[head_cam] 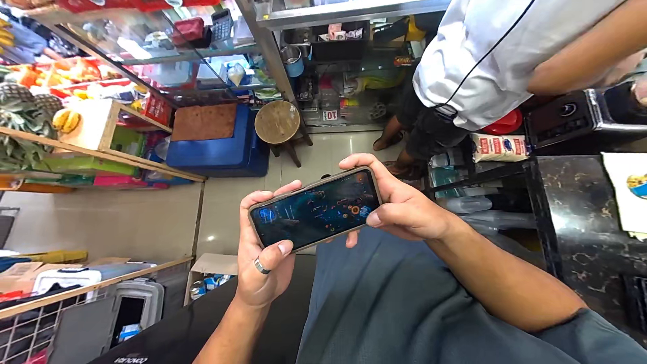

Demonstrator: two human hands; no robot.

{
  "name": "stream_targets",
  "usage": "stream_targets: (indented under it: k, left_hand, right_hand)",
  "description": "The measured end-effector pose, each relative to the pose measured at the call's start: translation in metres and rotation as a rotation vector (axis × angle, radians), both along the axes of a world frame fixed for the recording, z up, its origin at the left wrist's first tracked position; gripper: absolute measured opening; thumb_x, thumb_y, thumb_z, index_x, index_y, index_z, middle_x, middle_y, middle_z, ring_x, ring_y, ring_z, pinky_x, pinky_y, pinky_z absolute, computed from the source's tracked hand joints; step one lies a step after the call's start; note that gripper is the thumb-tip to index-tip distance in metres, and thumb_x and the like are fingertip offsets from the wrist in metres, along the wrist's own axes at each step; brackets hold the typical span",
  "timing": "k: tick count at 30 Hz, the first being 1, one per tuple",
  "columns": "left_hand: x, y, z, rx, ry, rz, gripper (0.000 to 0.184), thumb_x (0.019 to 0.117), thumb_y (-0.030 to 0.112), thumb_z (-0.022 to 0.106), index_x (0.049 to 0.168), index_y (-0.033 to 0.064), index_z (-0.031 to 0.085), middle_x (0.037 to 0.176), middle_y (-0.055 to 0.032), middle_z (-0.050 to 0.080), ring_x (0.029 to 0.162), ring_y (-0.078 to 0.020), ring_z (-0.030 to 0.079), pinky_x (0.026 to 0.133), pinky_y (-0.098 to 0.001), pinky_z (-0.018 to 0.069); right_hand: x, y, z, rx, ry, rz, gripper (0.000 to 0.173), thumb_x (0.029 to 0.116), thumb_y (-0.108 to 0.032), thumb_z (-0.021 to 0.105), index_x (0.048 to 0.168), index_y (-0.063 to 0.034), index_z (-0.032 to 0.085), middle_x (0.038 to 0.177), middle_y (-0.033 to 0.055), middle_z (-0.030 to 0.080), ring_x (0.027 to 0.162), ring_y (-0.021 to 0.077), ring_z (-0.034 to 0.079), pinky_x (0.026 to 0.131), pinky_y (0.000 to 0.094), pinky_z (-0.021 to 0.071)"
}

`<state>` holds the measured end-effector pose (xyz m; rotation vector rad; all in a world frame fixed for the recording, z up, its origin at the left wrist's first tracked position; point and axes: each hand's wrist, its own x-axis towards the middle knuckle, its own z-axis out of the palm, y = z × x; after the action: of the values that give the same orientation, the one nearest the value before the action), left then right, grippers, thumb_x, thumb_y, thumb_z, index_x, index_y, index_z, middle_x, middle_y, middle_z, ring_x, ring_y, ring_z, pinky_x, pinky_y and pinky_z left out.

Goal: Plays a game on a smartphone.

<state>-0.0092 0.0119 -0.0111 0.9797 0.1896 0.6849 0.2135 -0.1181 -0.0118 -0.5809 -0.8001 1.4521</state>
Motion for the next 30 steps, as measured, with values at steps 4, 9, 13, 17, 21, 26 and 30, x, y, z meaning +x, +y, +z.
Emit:
stream_targets:
  k: [4, 9, 13, 17, 21, 26, 30]
  left_hand:
    - [-0.001, 0.001, 0.0, -0.008, -0.012, -0.01, 0.057, 0.0856, 0.005, 0.065, 0.136, 0.0239, 0.047, 0.148, -0.0142, 0.052, 0.126, -0.0334, 0.06, 0.095, -0.052, 0.0556]
    - [0.0, 0.001, 0.0, -0.018, -0.01, -0.007, 0.056, 0.0862, 0.001, 0.061, 0.136, 0.0229, 0.048, 0.148, -0.0149, 0.052, 0.125, -0.0333, 0.06, 0.096, -0.0522, 0.0552]
    - [-0.001, 0.003, 0.001, -0.017, -0.023, -0.05, 0.06, 0.0858, -0.003, 0.061, 0.137, 0.0252, 0.049, 0.15, -0.0126, 0.051, 0.127, -0.0324, 0.059, 0.097, -0.0525, 0.055]
    - [-0.001, 0.004, -0.001, -0.004, -0.054, -0.082, 0.062, 0.0855, -0.002, 0.063, 0.139, 0.026, 0.047, 0.153, -0.0114, 0.048, 0.129, -0.0326, 0.058, 0.099, -0.0533, 0.0535]
    - [-0.002, 0.004, -0.002, 0.001, -0.043, -0.07, 0.063, 0.0847, -0.002, 0.06, 0.139, 0.0257, 0.047, 0.153, -0.012, 0.047, 0.127, -0.033, 0.059, 0.097, -0.0532, 0.0547]
    - [-0.002, 0.005, -0.002, -0.01, -0.057, -0.074, 0.063, 0.0842, -0.002, 0.057, 0.139, 0.0266, 0.047, 0.153, -0.0112, 0.048, 0.128, -0.0324, 0.058, 0.099, -0.0533, 0.0531]
    - [-0.002, 0.004, -0.003, -0.009, -0.07, -0.083, 0.06, 0.087, 0.005, 0.061, 0.141, 0.0253, 0.044, 0.153, -0.0141, 0.047, 0.129, -0.0365, 0.057, 0.097, -0.0573, 0.0536]
  right_hand:
    - [-0.002, 0.0, 0.0, -0.007, -0.021, -0.018, 0.067, 0.0913, 0.009, 0.044, 0.148, -0.0247, 0.034, 0.131, 0.0164, 0.058, 0.109, 0.0316, 0.068, 0.078, 0.0464, 0.0641]
    - [-0.002, 0.001, -0.001, 0.012, -0.021, -0.03, 0.065, 0.0915, 0.009, 0.045, 0.147, -0.0249, 0.035, 0.13, 0.0163, 0.058, 0.107, 0.0312, 0.069, 0.076, 0.0453, 0.0645]
    - [0.001, 0.001, 0.0, 0.039, -0.008, -0.007, 0.066, 0.0901, 0.004, 0.048, 0.148, -0.0253, 0.033, 0.132, 0.0162, 0.057, 0.108, 0.0311, 0.068, 0.077, 0.044, 0.0639]
    - [-0.002, 0.0, 0.004, -0.045, -0.135, -0.097, 0.068, 0.0901, 0.004, 0.062, 0.145, -0.0278, 0.038, 0.124, 0.0136, 0.061, 0.093, 0.0262, 0.072, 0.069, 0.0389, 0.0652]
    - [-0.007, 0.005, 0.005, -0.08, -0.054, -0.145, 0.051, 0.0969, 0.003, 0.044, 0.14, -0.0229, 0.043, 0.119, 0.0174, 0.062, 0.091, 0.0284, 0.072, 0.063, 0.0381, 0.0637]
    - [0.0, 0.005, 0.004, -0.006, 0.019, -0.035, 0.049, 0.0987, -0.015, 0.05, 0.145, -0.0254, 0.038, 0.13, 0.0189, 0.059, 0.105, 0.032, 0.069, 0.074, 0.0411, 0.0634]
    - [0.0, 0.002, 0.003, -0.016, -0.045, -0.053, 0.065, 0.0904, 0.007, 0.047, 0.145, -0.0253, 0.037, 0.128, 0.0162, 0.06, 0.105, 0.0299, 0.07, 0.072, 0.042, 0.0646]
